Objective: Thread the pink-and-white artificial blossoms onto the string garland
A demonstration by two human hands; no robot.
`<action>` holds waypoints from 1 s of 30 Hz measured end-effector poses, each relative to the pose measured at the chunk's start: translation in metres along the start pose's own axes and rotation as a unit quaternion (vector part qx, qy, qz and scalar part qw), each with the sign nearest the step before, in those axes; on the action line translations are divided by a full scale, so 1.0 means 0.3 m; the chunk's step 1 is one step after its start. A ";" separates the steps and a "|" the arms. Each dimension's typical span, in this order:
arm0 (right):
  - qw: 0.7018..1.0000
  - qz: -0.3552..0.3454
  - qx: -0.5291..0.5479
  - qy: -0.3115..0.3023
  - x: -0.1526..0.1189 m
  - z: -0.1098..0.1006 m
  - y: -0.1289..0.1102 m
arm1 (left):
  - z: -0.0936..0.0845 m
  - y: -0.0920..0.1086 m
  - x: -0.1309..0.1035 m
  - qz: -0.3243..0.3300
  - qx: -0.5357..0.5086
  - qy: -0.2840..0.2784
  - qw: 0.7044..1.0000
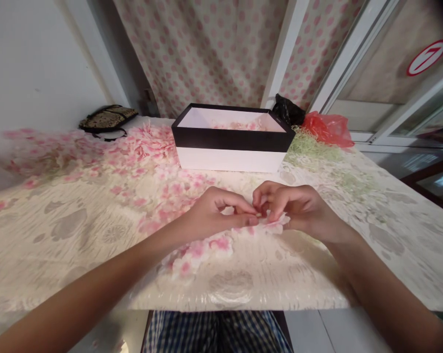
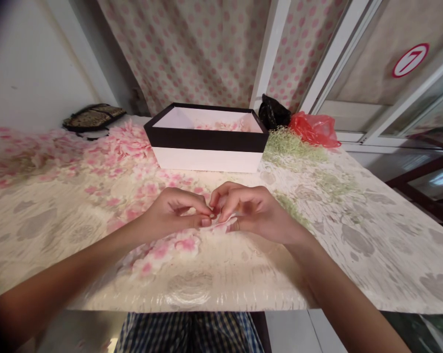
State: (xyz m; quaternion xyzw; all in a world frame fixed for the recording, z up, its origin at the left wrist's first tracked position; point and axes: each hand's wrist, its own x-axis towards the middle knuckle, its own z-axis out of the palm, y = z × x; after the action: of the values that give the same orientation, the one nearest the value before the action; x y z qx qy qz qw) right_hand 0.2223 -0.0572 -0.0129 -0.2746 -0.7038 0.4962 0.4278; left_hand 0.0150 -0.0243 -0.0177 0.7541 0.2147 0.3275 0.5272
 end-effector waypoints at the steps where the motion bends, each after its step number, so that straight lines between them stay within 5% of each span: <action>1: 1.000 -0.012 0.004 0.001 0.002 0.005 0.002 | 0.001 0.003 -0.002 0.008 0.004 -0.011 1.000; 30: 0.996 0.003 -0.067 -0.053 0.002 0.043 0.003 | 0.002 0.013 -0.019 0.006 0.065 -0.124 0.990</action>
State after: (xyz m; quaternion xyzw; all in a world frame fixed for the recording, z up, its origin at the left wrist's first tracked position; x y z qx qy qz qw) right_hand 0.2107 -0.0623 -0.0155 -0.2781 -0.7566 0.4624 0.3693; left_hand 0.0113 -0.0299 -0.0158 0.8228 0.1640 0.2198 0.4978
